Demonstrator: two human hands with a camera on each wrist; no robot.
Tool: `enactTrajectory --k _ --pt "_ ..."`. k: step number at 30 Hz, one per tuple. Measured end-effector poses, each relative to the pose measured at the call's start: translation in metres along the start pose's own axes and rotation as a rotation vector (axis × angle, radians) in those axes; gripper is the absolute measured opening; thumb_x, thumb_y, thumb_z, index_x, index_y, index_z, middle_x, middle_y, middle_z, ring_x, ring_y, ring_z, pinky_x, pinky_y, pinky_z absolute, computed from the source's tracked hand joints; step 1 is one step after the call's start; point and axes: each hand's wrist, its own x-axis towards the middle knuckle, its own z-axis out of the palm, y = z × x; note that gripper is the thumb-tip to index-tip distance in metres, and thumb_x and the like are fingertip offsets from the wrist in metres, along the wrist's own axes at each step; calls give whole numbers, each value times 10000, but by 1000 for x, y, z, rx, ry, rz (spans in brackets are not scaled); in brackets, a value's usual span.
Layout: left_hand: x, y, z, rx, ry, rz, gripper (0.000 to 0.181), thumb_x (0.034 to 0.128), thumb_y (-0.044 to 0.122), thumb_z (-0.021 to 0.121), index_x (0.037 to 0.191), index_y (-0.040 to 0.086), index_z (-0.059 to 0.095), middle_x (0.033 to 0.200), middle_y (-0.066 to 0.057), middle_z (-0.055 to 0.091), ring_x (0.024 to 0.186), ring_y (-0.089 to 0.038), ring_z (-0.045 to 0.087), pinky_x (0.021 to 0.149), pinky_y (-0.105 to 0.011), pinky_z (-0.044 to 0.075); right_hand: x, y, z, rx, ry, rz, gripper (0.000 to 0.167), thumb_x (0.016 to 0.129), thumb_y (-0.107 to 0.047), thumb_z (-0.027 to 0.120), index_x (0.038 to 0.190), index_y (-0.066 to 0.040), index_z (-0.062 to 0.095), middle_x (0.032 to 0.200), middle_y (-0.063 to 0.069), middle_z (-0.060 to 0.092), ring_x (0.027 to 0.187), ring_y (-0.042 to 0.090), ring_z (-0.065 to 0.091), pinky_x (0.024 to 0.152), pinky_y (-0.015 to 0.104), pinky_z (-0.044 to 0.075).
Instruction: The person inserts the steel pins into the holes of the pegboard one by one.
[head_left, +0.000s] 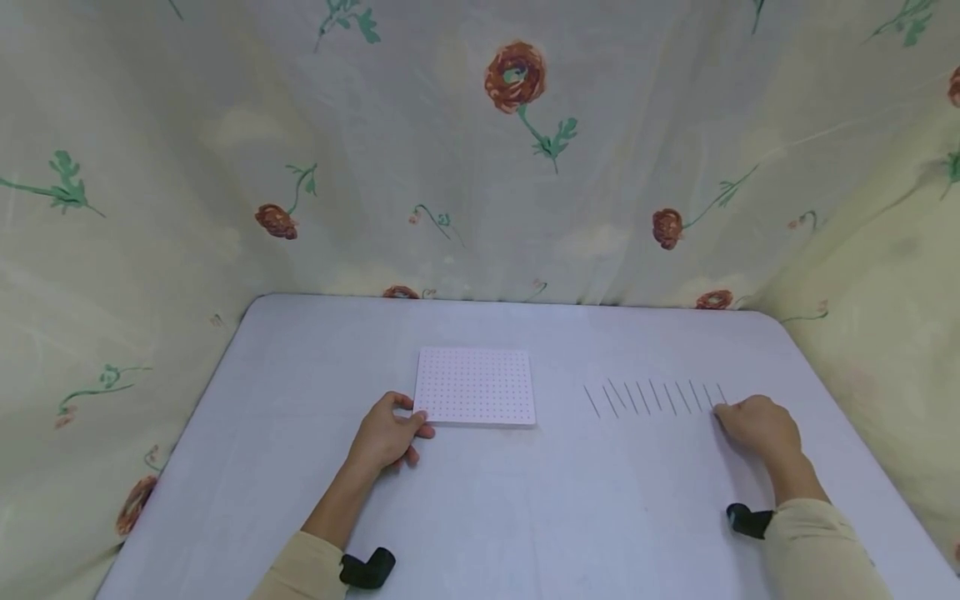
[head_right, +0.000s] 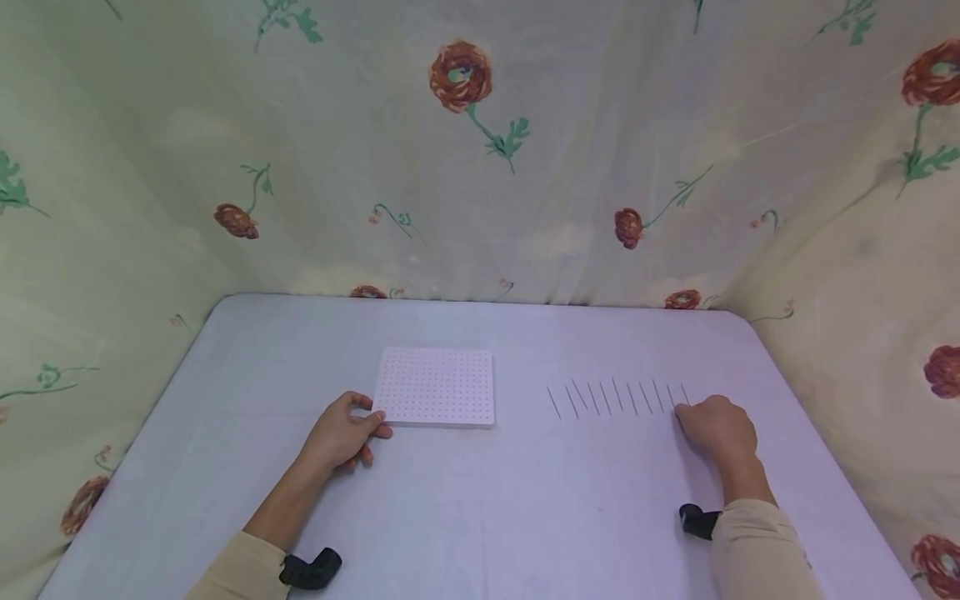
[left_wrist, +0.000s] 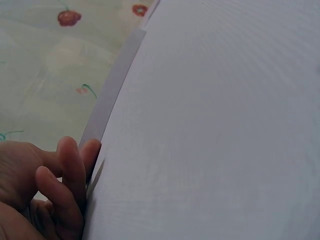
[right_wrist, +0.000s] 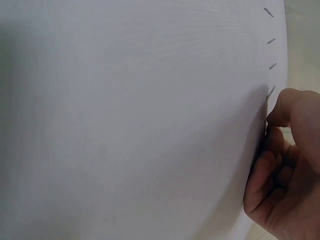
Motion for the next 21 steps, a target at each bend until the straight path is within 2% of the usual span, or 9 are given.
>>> enactTrajectory --k 4,9,12,17,21 --pt "-1 1 0 -6 0 4 345 1027 234 606 1296 56 485 808 31 780 455 -132 611 423 -232 396 -1 5 1 33 57 -47 429 938 -306 515 907 84 691 967 342 668 795 415 612 686 464 482" --pt "-3 1 -1 -16 3 11 335 1024 228 607 1281 47 489 809 17 781 452 -135 610 422 -232 402 -2 8 1 54 117 -74 397 906 -278 558 963 75 729 1028 347 692 886 509 646 682 457 496" --pt "-3 2 -2 -16 6 14 336 1023 225 606 1279 42 489 812 12 782 453 -135 611 425 -234 405 -2 8 0 59 142 -85 365 879 -253 573 936 67 741 1002 337 703 887 521 648 672 451 502" --pt "-3 2 -2 -15 5 14 332 1025 218 605 1279 40 488 817 10 782 453 -131 610 426 -231 402 -1 7 -1 65 168 -62 322 840 -228 582 823 55 734 907 327 701 805 477 646 628 437 489" --pt "-2 2 -1 -14 0 14 331 1025 222 606 1278 44 490 811 15 781 452 -129 608 424 -228 398 0 8 -1 82 168 -17 330 844 -237 597 802 63 729 887 320 700 798 462 643 613 430 484"
